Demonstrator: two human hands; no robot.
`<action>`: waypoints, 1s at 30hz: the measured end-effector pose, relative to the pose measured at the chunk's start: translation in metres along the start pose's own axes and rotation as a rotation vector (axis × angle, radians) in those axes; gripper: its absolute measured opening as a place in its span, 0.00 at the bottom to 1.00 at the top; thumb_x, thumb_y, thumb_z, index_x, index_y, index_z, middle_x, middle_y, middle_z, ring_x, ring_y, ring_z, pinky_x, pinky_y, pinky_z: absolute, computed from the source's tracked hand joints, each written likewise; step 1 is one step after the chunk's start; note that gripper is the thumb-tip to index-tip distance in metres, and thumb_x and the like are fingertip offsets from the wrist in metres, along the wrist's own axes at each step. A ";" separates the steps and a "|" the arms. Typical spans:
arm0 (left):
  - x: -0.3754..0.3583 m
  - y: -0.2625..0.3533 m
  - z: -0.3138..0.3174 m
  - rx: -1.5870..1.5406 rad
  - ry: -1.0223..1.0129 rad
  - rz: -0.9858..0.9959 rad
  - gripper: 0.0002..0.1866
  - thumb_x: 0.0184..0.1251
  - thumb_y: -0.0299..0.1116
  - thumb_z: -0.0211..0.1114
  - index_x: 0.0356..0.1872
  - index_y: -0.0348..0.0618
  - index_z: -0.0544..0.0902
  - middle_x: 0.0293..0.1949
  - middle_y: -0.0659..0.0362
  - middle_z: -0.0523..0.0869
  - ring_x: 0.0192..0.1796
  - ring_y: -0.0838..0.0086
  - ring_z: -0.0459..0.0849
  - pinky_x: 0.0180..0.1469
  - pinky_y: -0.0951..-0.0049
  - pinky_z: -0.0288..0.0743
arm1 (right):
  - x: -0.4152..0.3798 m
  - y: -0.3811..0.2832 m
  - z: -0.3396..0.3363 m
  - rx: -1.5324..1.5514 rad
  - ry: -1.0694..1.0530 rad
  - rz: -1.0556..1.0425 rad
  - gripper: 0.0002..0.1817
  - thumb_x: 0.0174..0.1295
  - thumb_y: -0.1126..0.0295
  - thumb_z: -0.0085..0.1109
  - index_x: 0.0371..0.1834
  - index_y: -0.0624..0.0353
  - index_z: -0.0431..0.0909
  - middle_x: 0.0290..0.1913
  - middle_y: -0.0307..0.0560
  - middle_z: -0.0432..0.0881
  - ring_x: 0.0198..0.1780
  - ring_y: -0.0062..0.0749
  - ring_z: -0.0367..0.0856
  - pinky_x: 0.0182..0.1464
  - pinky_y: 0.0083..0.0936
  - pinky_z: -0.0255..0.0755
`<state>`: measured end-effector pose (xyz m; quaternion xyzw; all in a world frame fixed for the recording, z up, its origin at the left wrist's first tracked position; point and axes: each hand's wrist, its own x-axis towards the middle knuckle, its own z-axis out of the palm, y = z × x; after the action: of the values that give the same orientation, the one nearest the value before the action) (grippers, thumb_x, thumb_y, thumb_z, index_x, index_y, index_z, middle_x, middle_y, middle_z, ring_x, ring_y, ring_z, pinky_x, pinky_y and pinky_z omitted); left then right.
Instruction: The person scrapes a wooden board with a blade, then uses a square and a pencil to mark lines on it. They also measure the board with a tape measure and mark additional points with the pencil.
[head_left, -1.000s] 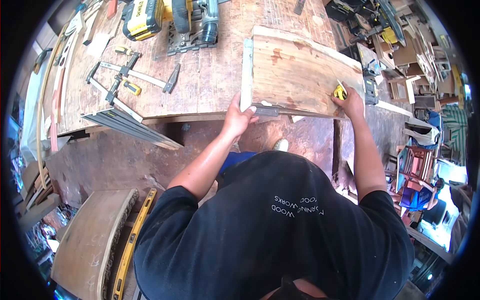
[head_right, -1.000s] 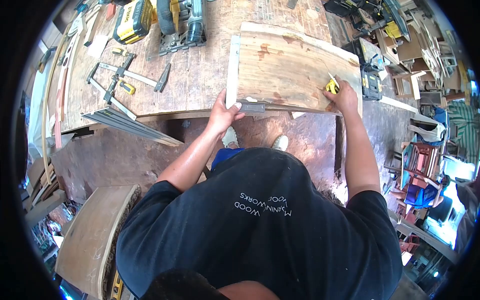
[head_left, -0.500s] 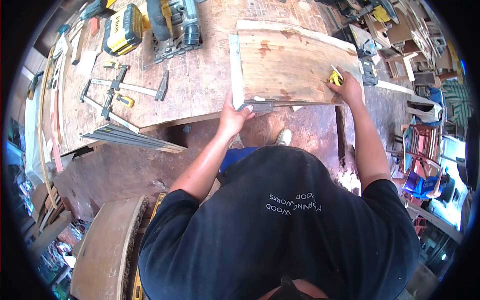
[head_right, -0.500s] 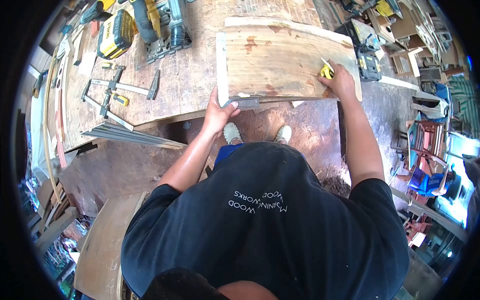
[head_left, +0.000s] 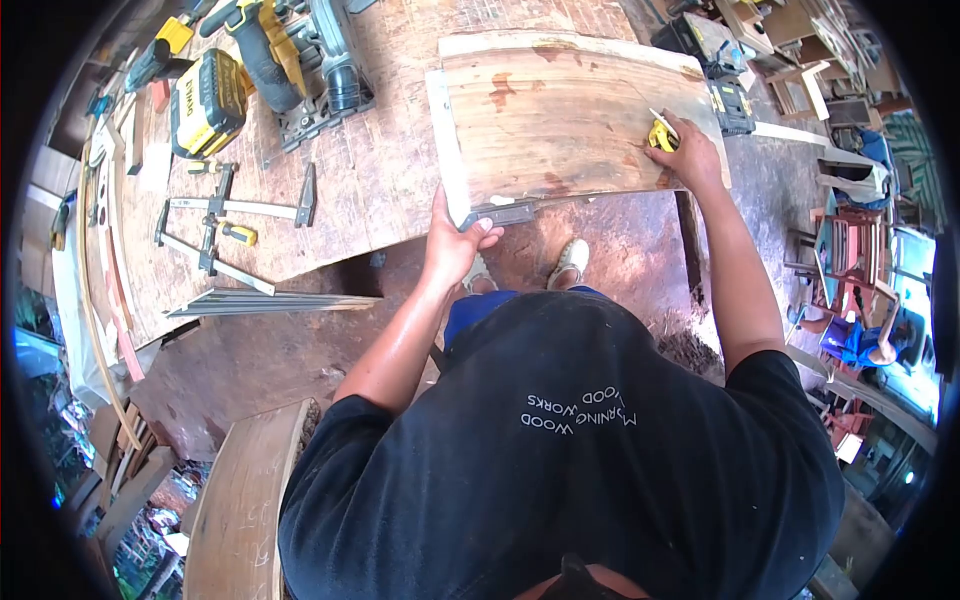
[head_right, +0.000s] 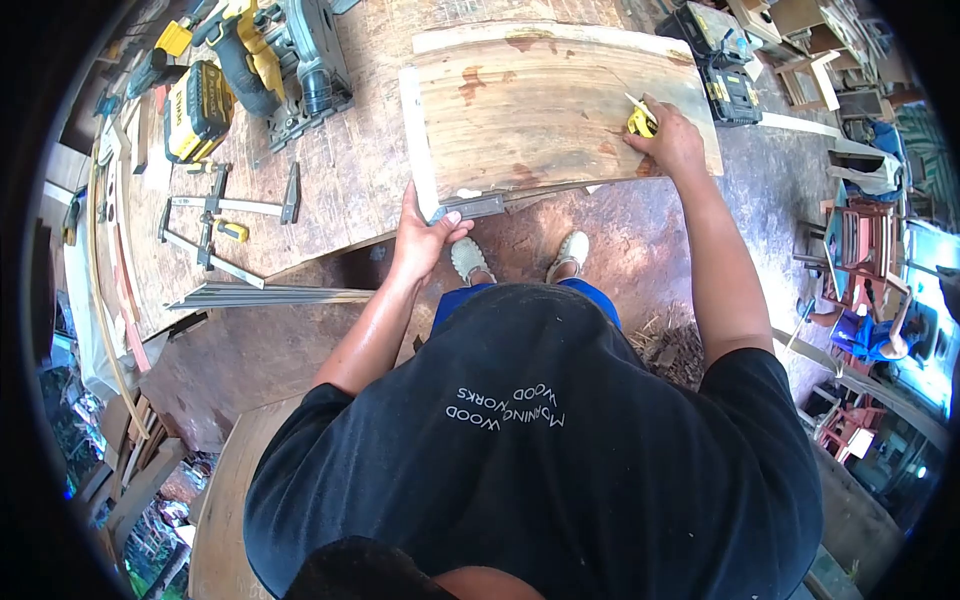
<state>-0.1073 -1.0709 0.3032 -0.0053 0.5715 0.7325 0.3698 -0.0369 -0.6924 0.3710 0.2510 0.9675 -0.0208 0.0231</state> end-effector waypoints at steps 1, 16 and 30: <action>0.000 0.000 0.001 -0.033 0.022 -0.009 0.41 0.66 0.12 0.51 0.75 0.48 0.41 0.58 0.45 0.74 0.42 0.63 0.86 0.41 0.74 0.86 | 0.000 0.000 0.000 0.001 -0.004 0.003 0.41 0.46 0.48 0.72 0.66 0.47 0.71 0.55 0.49 0.79 0.52 0.44 0.81 0.53 0.36 0.75; -0.001 0.004 0.007 -0.042 0.095 -0.029 0.43 0.66 0.12 0.53 0.75 0.47 0.39 0.56 0.44 0.75 0.42 0.66 0.86 0.40 0.74 0.85 | -0.001 -0.012 -0.013 0.046 -0.034 0.041 0.41 0.47 0.49 0.72 0.67 0.45 0.71 0.60 0.48 0.77 0.54 0.47 0.80 0.54 0.36 0.74; 0.000 -0.002 0.006 -0.065 0.111 0.003 0.46 0.65 0.11 0.53 0.76 0.48 0.36 0.56 0.44 0.75 0.41 0.66 0.86 0.40 0.74 0.84 | 0.000 -0.010 -0.012 0.056 -0.013 0.010 0.42 0.44 0.52 0.74 0.66 0.49 0.71 0.58 0.46 0.78 0.52 0.45 0.81 0.52 0.36 0.76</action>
<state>-0.1037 -1.0661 0.3031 -0.0569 0.5670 0.7499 0.3360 -0.0421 -0.7008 0.3831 0.2563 0.9651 -0.0493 0.0224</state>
